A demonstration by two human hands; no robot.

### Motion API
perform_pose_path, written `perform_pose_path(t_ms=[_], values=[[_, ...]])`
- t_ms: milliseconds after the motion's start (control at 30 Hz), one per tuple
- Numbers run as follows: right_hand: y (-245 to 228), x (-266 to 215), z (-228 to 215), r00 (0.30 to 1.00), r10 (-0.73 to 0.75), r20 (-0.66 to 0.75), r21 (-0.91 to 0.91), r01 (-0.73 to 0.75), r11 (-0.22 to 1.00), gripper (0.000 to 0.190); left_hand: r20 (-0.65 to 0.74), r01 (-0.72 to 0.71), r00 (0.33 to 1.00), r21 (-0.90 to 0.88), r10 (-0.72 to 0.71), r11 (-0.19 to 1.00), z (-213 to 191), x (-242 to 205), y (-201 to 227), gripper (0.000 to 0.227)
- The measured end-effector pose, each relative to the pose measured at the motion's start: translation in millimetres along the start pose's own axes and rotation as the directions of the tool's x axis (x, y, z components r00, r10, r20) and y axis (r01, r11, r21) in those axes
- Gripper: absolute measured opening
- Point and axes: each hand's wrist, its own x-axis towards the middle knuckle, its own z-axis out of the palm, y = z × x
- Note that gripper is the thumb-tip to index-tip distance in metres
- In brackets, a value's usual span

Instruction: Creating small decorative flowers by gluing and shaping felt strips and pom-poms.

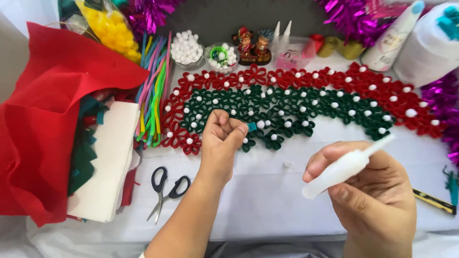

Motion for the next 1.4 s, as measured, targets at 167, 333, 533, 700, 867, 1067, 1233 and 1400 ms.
perform_pose_path(t_ms=[167, 333, 533, 700, 867, 1067, 1233, 1400], values=[[-14.3, -14.1, 13.9, 0.999, 0.005, -0.045, -0.170, -0.012, 0.985, 0.039, -0.003, -0.006, 1.000, 0.017, 0.006, 1.000, -6.4, 8.4, -5.8, 0.032], [-26.9, -24.9, 24.3, 0.998, 0.027, -0.054, -0.297, -0.042, 0.954, 0.037, 0.064, -0.068, 0.996, 0.043, 0.065, 0.997, -9.3, 11.4, -13.8, 0.032], [-39.1, -39.3, 26.0, 0.997, 0.041, -0.068, -0.398, -0.064, 0.915, 0.033, 0.163, -0.107, 0.986, 0.382, 0.047, 0.918, 2.5, 6.3, -10.8, 0.038], [-33.0, -44.3, 12.4, 0.997, 0.076, -0.004, -0.337, -0.073, 0.939, 0.038, -0.016, 0.105, 0.955, 0.951, -0.295, 0.290, 22.9, -4.7, 14.4, 0.036], [12.7, -58.8, -36.3, 0.977, 0.215, 0.000, -0.209, -0.210, 0.955, 0.040, -0.111, 0.068, 0.934, 0.988, -0.339, -0.136, 23.6, -27.8, 6.0, 0.028], [46.8, -61.4, -54.2, 0.930, 0.367, 0.018, -0.203, -0.356, 0.912, 0.040, -0.115, 0.081, 0.980, 0.976, -0.165, -0.200, 2.1, -45.2, -3.9, 0.018], [55.3, -56.9, -49.2, 0.906, 0.420, 0.053, -0.200, -0.402, 0.893, 0.035, 0.044, -0.033, 0.994, 0.994, 0.105, -0.104, 14.2, -72.6, 27.6, 0.014], [57.2, -61.4, -49.8, 0.858, 0.484, 0.173, -0.163, -0.460, 0.873, 0.033, 0.255, 0.007, 0.938, 0.663, -0.235, 0.748, 29.4, -111.4, 49.6, 0.029]])
